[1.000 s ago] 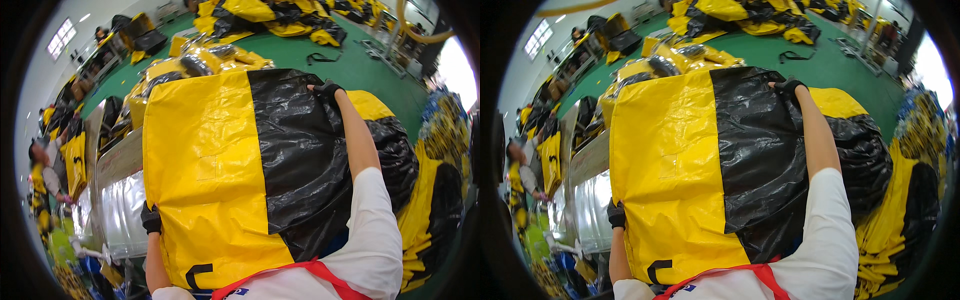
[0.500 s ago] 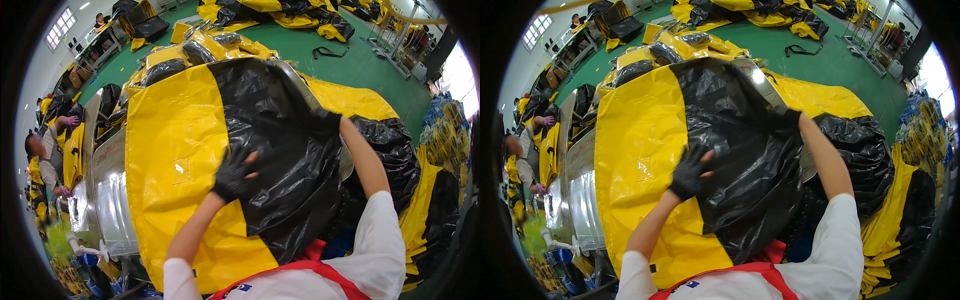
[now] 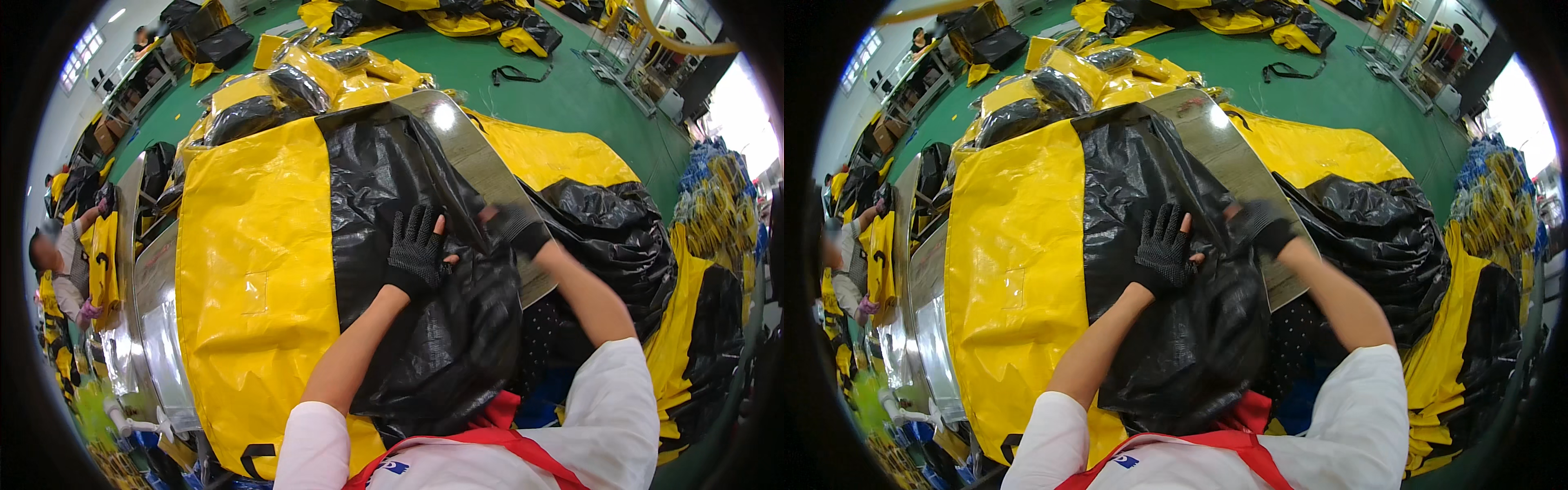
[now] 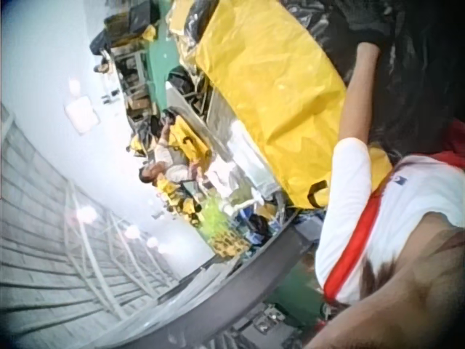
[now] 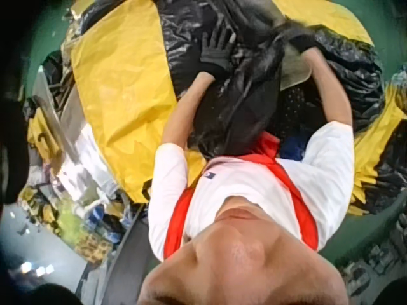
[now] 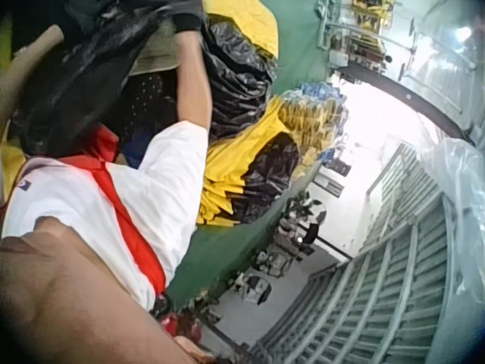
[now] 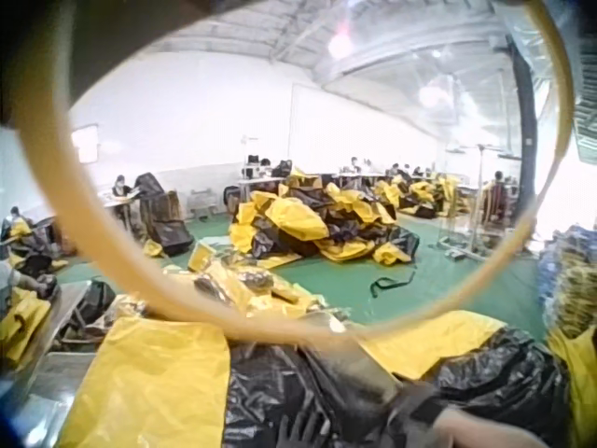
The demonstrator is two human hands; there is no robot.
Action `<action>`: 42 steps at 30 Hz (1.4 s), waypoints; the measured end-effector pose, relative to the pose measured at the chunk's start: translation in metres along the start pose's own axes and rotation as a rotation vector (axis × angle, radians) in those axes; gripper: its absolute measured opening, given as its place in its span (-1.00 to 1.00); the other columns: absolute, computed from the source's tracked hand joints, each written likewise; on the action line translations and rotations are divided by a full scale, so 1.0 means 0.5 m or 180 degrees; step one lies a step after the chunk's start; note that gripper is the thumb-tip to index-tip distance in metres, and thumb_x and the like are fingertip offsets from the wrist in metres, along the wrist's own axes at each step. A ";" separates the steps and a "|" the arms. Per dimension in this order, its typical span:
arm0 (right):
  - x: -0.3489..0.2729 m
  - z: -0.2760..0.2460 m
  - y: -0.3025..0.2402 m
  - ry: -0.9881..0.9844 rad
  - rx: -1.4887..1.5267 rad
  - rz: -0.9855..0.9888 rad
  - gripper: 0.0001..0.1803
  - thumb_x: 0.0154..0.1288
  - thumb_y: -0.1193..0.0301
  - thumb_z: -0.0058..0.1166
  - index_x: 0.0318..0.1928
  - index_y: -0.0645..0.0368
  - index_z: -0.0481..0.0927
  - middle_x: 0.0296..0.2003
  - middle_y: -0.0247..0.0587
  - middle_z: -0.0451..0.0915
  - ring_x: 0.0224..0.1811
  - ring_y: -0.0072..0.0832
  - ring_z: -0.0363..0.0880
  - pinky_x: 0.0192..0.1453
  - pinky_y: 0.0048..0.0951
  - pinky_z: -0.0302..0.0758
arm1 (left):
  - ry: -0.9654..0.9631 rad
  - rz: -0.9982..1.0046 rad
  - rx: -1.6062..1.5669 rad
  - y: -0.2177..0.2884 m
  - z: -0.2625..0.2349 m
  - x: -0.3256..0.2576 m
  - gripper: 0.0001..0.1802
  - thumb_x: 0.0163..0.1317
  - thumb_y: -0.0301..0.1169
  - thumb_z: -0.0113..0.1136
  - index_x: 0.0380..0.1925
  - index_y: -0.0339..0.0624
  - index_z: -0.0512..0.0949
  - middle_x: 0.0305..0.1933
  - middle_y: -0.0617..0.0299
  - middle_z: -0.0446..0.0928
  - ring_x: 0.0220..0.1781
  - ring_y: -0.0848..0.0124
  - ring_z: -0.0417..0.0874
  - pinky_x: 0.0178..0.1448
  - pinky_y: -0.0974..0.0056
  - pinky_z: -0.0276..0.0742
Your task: The person folds yellow and black bags and places them into clear plastic bags on a table. The person repeats this process multiple times, handling each bag individually.
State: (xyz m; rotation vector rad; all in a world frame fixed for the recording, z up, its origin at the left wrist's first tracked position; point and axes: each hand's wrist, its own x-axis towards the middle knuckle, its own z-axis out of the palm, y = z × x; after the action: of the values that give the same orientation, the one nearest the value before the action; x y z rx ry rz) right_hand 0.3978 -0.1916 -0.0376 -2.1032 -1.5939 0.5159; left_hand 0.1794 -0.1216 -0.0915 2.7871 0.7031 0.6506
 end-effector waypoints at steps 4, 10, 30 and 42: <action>-0.024 -0.163 0.117 0.0796 -0.1794 0.0499 -0.59 0.26 0.13 -0.15 -0.27 0.22 0.61 -0.24 0.04 0.60 -0.18 -0.05 0.55 -0.07 -0.15 0.45 | -0.0185 0.0065 0.0365 0.017 0.015 0.023 -0.28 0.15 0.05 -0.04 0.26 -0.05 0.22 0.36 -0.06 0.10 0.42 -0.01 0.00 0.39 -0.25 -0.28; -0.178 -0.098 -0.153 0.0566 -0.0726 -0.1750 -0.51 0.14 0.07 0.04 -0.04 0.15 0.52 0.10 -0.03 0.38 0.15 -0.15 0.32 0.24 -0.18 0.21 | -0.0184 -0.0103 0.0510 0.001 0.037 0.015 -0.27 0.12 0.11 -0.05 0.27 0.05 0.23 0.39 -0.02 0.05 0.43 -0.02 -0.04 0.38 -0.27 -0.28; 0.166 -0.072 -0.429 0.2532 -0.1463 -0.2952 -0.80 0.22 0.40 -0.06 -0.18 0.13 0.55 -0.29 -0.08 0.57 -0.28 -0.19 0.55 -0.22 -0.30 0.48 | -0.0635 -0.0092 0.0449 -0.014 -0.194 -0.247 -0.22 0.01 0.16 0.10 0.22 0.04 0.31 0.29 -0.07 0.22 0.37 -0.06 0.10 0.39 -0.26 -0.24; -0.463 0.020 -0.168 0.0304 -0.1034 -0.1379 -0.62 0.19 0.40 0.01 0.05 -0.16 0.52 -0.34 -0.15 0.56 -0.22 -0.18 0.51 0.06 -0.13 0.39 | -0.0391 0.0286 0.0186 0.000 -0.137 -0.149 -0.36 0.17 -0.10 0.06 0.23 -0.08 0.26 0.29 -0.06 0.24 0.34 0.04 0.20 0.37 -0.03 0.01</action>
State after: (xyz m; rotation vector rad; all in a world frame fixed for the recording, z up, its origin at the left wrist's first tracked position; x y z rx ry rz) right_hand 0.2649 -0.3942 0.0069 -1.8700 -2.1083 0.0096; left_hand 0.0891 -0.1525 -0.0582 2.8970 0.5852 0.4762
